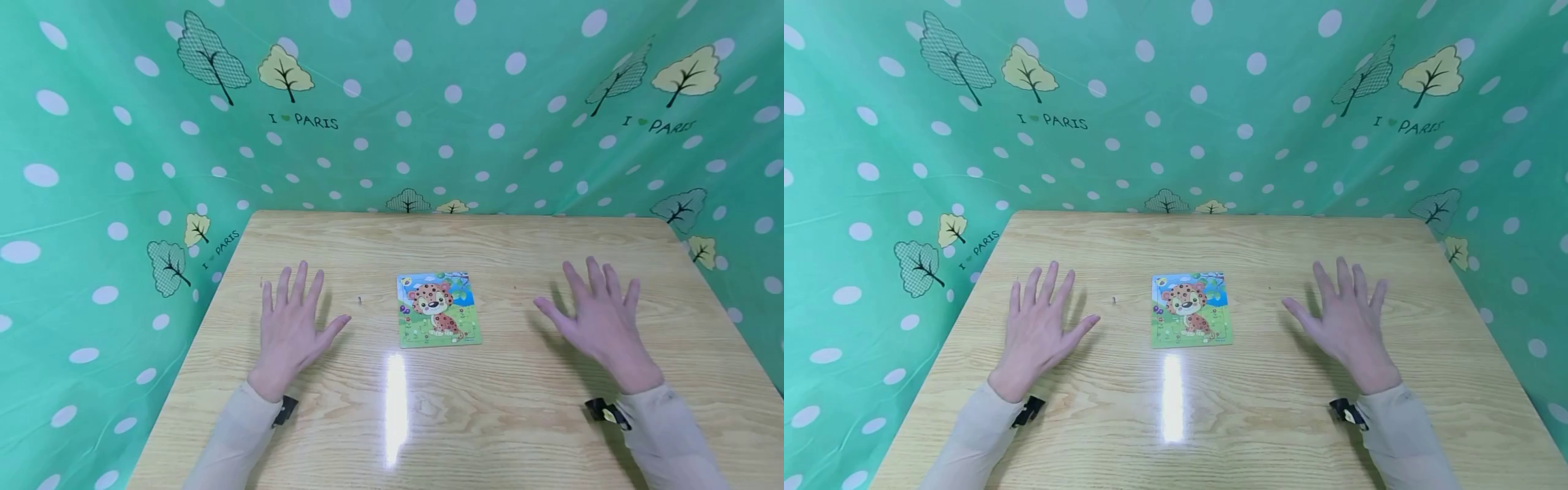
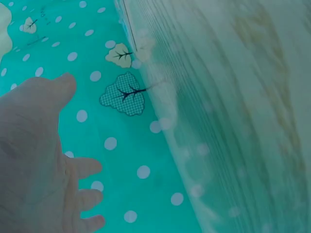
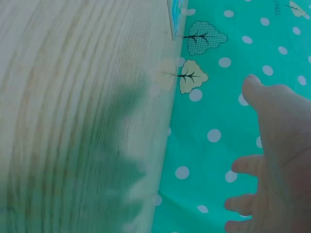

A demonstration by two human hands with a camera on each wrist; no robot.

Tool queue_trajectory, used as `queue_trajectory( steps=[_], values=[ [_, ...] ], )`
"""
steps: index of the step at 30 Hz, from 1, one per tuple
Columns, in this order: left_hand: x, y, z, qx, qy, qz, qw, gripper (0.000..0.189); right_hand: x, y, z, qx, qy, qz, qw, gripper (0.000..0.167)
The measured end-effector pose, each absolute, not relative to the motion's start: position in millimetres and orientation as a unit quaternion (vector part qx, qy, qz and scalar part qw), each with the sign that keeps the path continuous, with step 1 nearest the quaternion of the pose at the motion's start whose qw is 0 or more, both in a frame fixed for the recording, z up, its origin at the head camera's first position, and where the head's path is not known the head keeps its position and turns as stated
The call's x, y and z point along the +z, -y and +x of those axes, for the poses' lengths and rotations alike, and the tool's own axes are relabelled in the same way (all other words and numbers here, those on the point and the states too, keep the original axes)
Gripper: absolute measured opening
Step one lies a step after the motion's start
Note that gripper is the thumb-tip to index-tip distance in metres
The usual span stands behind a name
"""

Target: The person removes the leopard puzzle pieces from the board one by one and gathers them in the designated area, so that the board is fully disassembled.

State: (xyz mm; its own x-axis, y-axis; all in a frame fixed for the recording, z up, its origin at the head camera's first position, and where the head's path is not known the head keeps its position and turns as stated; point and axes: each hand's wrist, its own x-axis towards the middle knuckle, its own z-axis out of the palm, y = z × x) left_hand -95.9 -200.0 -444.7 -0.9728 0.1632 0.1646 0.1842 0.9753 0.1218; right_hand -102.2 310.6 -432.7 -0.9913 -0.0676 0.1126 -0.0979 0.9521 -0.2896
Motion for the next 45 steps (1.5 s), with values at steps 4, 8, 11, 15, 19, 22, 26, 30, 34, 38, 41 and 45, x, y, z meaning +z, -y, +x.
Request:
queue_trajectory(
  steps=[4, 8, 11, 15, 19, 22, 26, 30, 34, 38, 41, 45],
  values=[
    [-445.3, 197.7, -97.5, -0.090, 0.991, -0.094, 0.039, 0.099, -433.7, -302.8, -104.4, 0.181, 0.972, 0.085, 0.126, 0.080],
    [-450.3, 191.7, -99.5, -0.144, 0.983, -0.116, -0.012, 0.097, -432.8, -285.4, -104.8, 0.234, 0.953, 0.111, 0.154, 0.059],
    [-453.7, 183.9, -101.3, -0.193, 0.969, -0.148, -0.040, 0.094, -433.6, -269.6, -105.1, 0.269, 0.949, 0.108, 0.126, 0.051],
    [-458.2, 169.5, -105.6, -0.259, 0.944, -0.186, -0.082, 0.088, -437.5, -248.3, -108.7, 0.289, 0.942, 0.135, 0.105, 0.045],
    [-463.6, 153.6, -112.0, -0.291, 0.929, -0.202, -0.110, 0.082, -441.4, -226.2, -113.4, 0.309, 0.934, 0.165, 0.075, 0.041],
    [-465.9, 142.0, -117.0, -0.303, 0.924, -0.204, -0.112, 0.083, -444.5, -209.3, -116.9, 0.327, 0.926, 0.179, 0.049, 0.039],
    [-469.3, 129.0, -124.0, -0.309, 0.922, -0.206, -0.107, 0.086, -449.0, -187.3, -121.2, 0.351, 0.916, 0.194, 0.024, 0.035],
    [-473.7, 120.2, -132.9, -0.297, 0.924, -0.220, -0.101, 0.089, -451.6, -167.2, -126.8, 0.370, 0.906, 0.204, 0.003, 0.034],
    [-476.8, 114.7, -142.1, -0.297, 0.920, -0.232, -0.104, 0.098, -452.9, -149.8, -134.3, 0.373, 0.904, 0.207, -0.021, 0.034],
    [-480.5, 111.8, -148.3, -0.302, 0.919, -0.232, -0.107, 0.104, -458.5, -136.3, -143.9, 0.374, 0.904, 0.204, -0.041, 0.034],
    [-482.3, 110.4, -150.8, -0.296, 0.921, -0.229, -0.109, 0.108, -465.4, -129.4, -151.3, 0.367, 0.909, 0.193, -0.048, 0.033],
    [-481.3, 108.6, -153.0, -0.281, 0.923, -0.235, -0.116, 0.108, -472.0, -124.5, -159.5, 0.342, 0.920, 0.186, -0.048, 0.038]
  ],
)
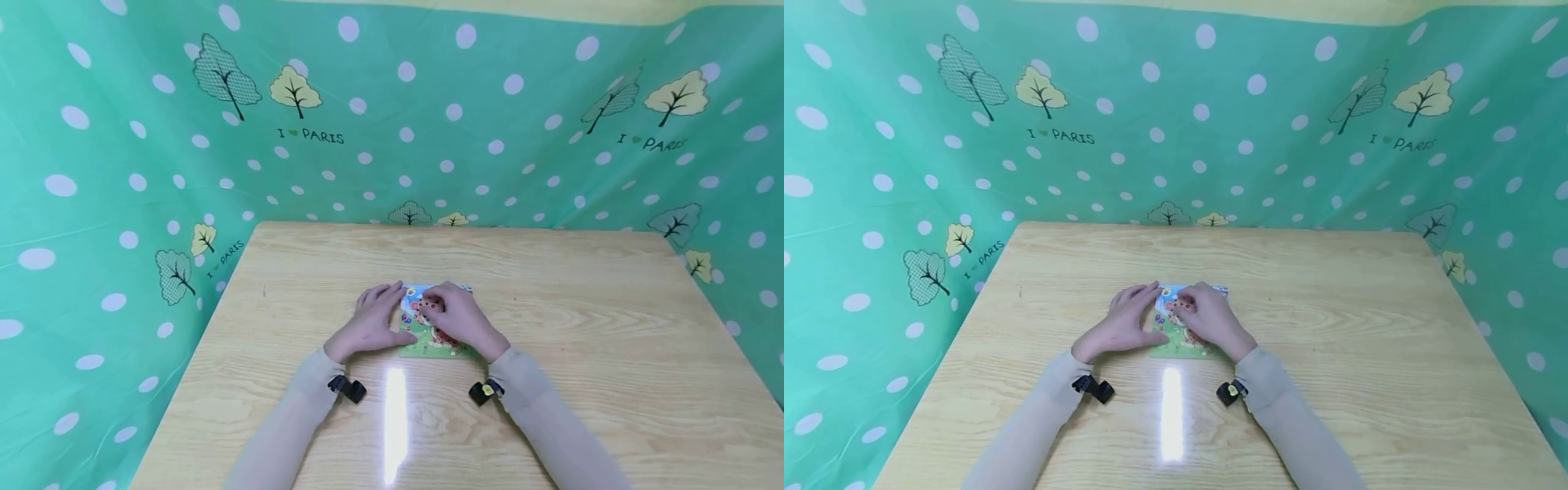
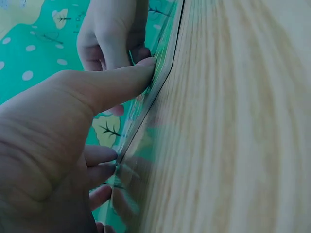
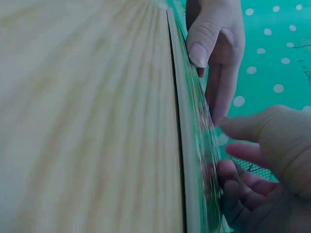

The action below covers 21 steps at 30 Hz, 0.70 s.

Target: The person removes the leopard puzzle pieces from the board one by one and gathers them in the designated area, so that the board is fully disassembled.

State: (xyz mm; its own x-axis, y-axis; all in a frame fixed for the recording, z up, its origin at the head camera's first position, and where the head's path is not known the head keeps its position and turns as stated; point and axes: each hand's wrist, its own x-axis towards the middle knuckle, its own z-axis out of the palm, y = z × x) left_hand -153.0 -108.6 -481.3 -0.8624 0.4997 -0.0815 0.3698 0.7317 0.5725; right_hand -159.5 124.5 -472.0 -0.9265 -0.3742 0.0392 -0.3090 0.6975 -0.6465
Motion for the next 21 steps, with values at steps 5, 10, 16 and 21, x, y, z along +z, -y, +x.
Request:
queue_trajectory(
  steps=[5, 10, 16, 21],
  values=[
    [-480.4, 110.0, -153.7, 0.253, -0.929, 0.243, 0.120, 0.106, -472.5, -120.0, -164.1, -0.317, -0.928, -0.191, 0.054, 0.047],
    [-479.0, 107.6, -152.5, 0.237, -0.935, 0.238, 0.116, 0.106, -469.7, -120.6, -165.5, -0.305, -0.931, -0.188, 0.063, 0.052],
    [-477.2, 106.4, -151.0, 0.234, -0.938, 0.231, 0.111, 0.107, -469.2, -117.2, -168.7, -0.273, -0.942, -0.188, 0.060, 0.056],
    [-479.0, 107.3, -151.3, 0.229, -0.939, 0.229, 0.116, 0.107, -468.4, -117.9, -170.4, -0.284, -0.940, -0.177, 0.069, 0.056]
  ],
)
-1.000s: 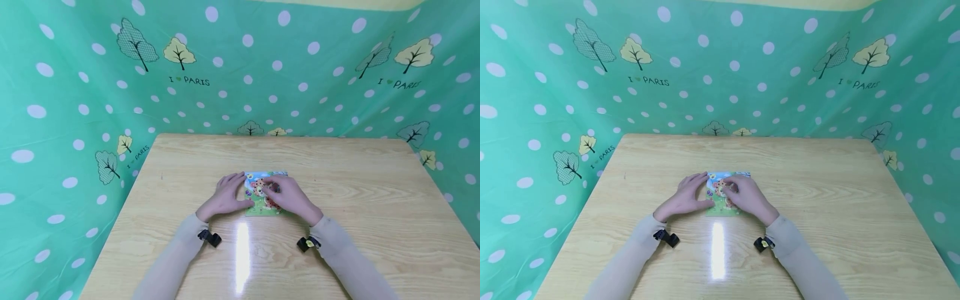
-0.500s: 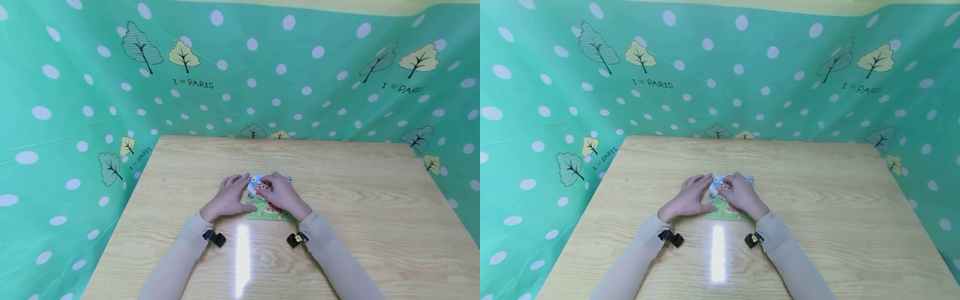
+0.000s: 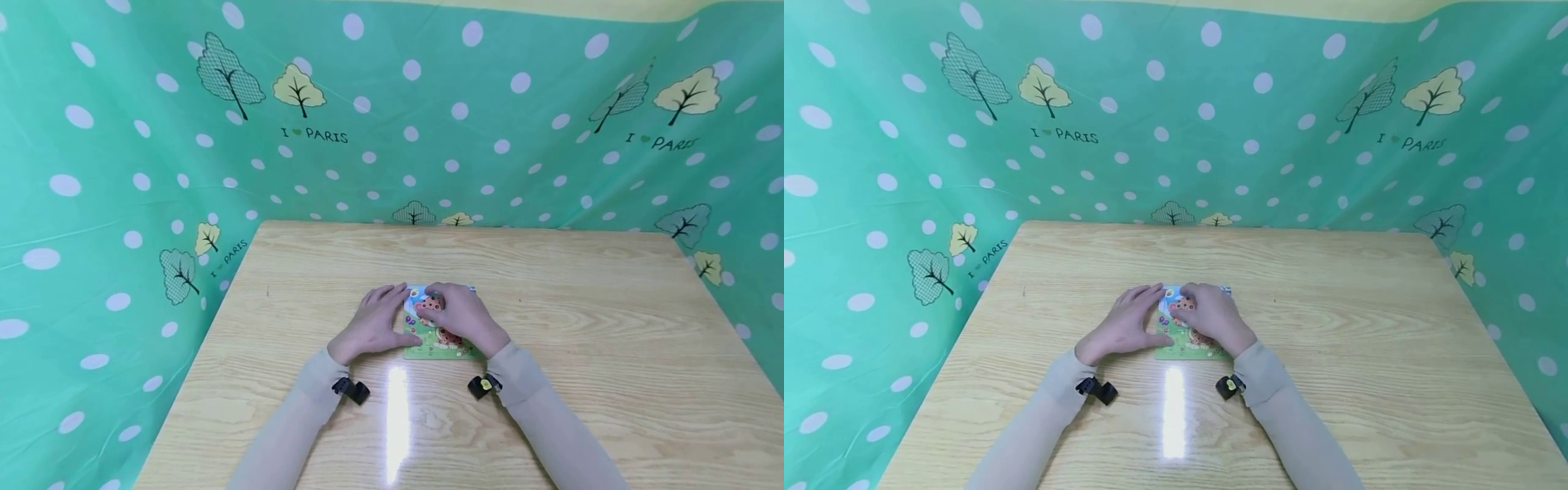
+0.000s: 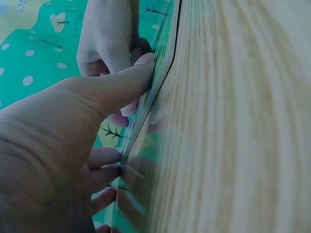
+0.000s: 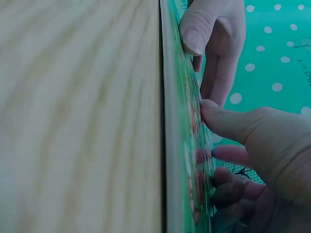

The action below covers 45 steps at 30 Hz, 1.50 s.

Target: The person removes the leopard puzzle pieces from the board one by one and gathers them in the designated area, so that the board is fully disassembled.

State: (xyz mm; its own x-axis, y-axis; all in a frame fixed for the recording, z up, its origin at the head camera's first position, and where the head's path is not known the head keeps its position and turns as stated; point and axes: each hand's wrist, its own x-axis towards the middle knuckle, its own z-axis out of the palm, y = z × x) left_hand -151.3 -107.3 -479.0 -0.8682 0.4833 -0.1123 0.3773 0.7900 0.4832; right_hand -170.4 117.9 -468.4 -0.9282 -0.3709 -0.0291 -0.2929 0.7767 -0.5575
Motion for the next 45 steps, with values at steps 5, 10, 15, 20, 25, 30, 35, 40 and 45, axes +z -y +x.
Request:
queue_trajectory(
  steps=[5, 10, 15, 20, 25, 30, 35, 40, 45],
  values=[
    [-479.2, 107.1, -150.9, 0.227, -0.939, 0.229, 0.116, 0.108, -463.2, -119.3, -171.6, -0.290, -0.935, -0.180, 0.091, 0.056],
    [-479.1, 106.8, -150.6, 0.236, -0.937, 0.230, 0.115, 0.107, -457.7, -118.0, -174.0, -0.273, -0.938, -0.166, 0.136, 0.061],
    [-478.1, 106.3, -150.4, 0.237, -0.937, 0.227, 0.117, 0.107, -455.5, -116.0, -177.9, -0.288, -0.927, -0.156, 0.183, 0.062],
    [-477.3, 104.7, -149.0, 0.239, -0.937, 0.223, 0.120, 0.107, -457.6, -115.9, -178.6, -0.319, -0.915, -0.132, 0.208, 0.061],
    [-477.6, 103.3, -148.5, 0.247, -0.934, 0.228, 0.119, 0.107, -461.5, -117.3, -180.7, -0.341, -0.910, -0.109, 0.211, 0.059],
    [-478.4, 104.2, -150.2, 0.251, -0.934, 0.227, 0.112, 0.107, -462.1, -117.1, -184.0, -0.347, -0.909, -0.106, 0.205, 0.058],
    [-478.4, 104.6, -150.2, 0.254, -0.934, 0.224, 0.116, 0.110, -462.2, -117.5, -185.6, -0.360, -0.903, -0.102, 0.210, 0.058],
    [-478.7, 104.6, -150.9, 0.255, -0.933, 0.227, 0.114, 0.111, -462.0, -117.6, -187.9, -0.373, -0.897, -0.100, 0.213, 0.056],
    [-478.6, 104.6, -151.7, 0.251, -0.933, 0.224, 0.126, 0.112, -461.6, -117.3, -188.3, -0.380, -0.894, -0.087, 0.221, 0.056]
  ],
)
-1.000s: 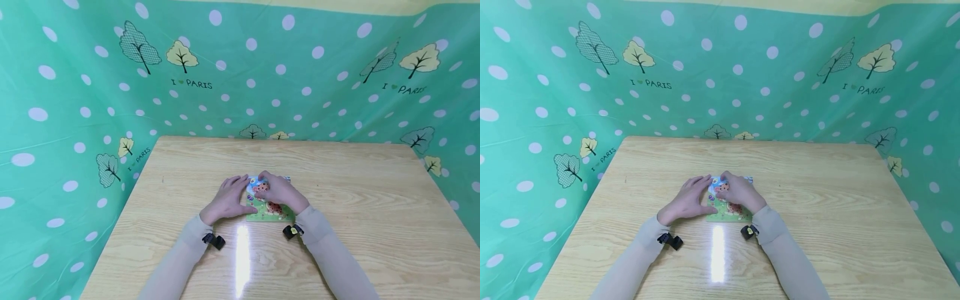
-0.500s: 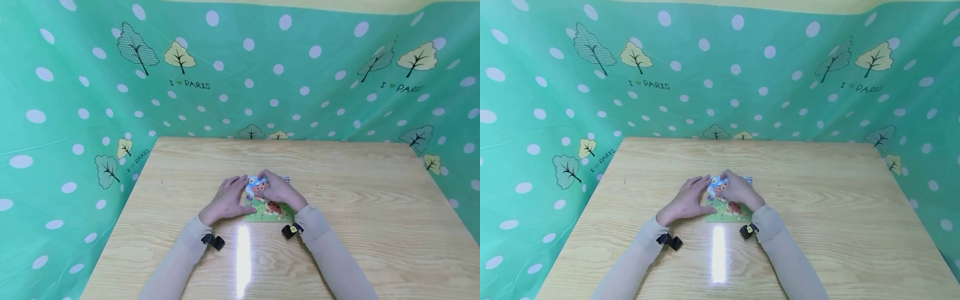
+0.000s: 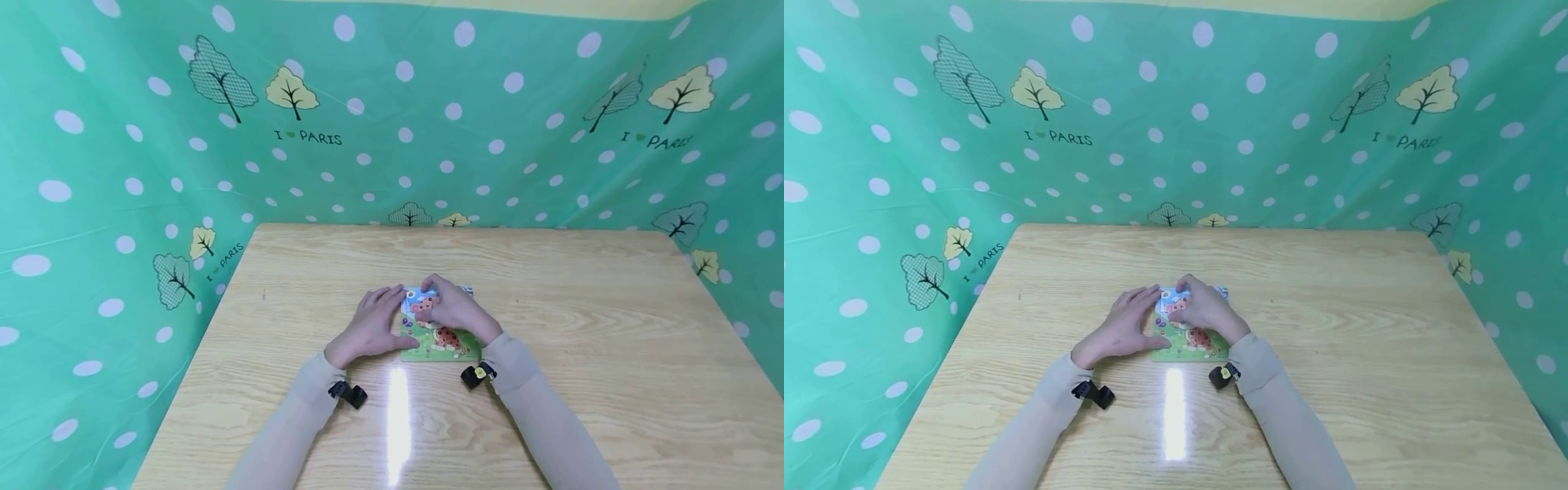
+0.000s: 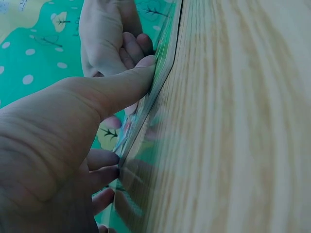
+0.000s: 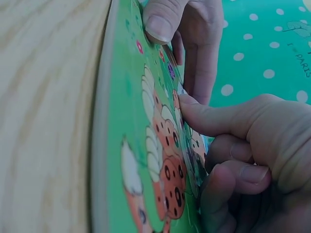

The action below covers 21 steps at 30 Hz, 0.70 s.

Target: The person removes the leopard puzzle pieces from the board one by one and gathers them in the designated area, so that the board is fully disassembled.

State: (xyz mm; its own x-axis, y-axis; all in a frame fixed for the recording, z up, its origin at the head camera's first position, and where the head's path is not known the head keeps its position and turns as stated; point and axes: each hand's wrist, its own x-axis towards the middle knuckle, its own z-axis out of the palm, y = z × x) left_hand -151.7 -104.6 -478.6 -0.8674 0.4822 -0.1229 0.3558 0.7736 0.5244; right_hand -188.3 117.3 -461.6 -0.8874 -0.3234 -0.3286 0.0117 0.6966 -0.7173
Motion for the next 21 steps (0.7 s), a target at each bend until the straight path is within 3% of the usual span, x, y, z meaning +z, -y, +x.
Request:
queue_trajectory(
  steps=[8, 21],
  values=[
    [-477.1, 103.3, -153.1, 0.274, -0.928, 0.215, 0.132, 0.113, -468.2, -119.5, -185.9, -0.386, -0.899, -0.063, 0.198, 0.068],
    [-480.0, 104.7, -150.5, 0.304, -0.924, 0.199, 0.123, 0.117, -475.8, -128.6, -186.4, -0.497, -0.838, -0.079, 0.211, 0.050]
  ],
)
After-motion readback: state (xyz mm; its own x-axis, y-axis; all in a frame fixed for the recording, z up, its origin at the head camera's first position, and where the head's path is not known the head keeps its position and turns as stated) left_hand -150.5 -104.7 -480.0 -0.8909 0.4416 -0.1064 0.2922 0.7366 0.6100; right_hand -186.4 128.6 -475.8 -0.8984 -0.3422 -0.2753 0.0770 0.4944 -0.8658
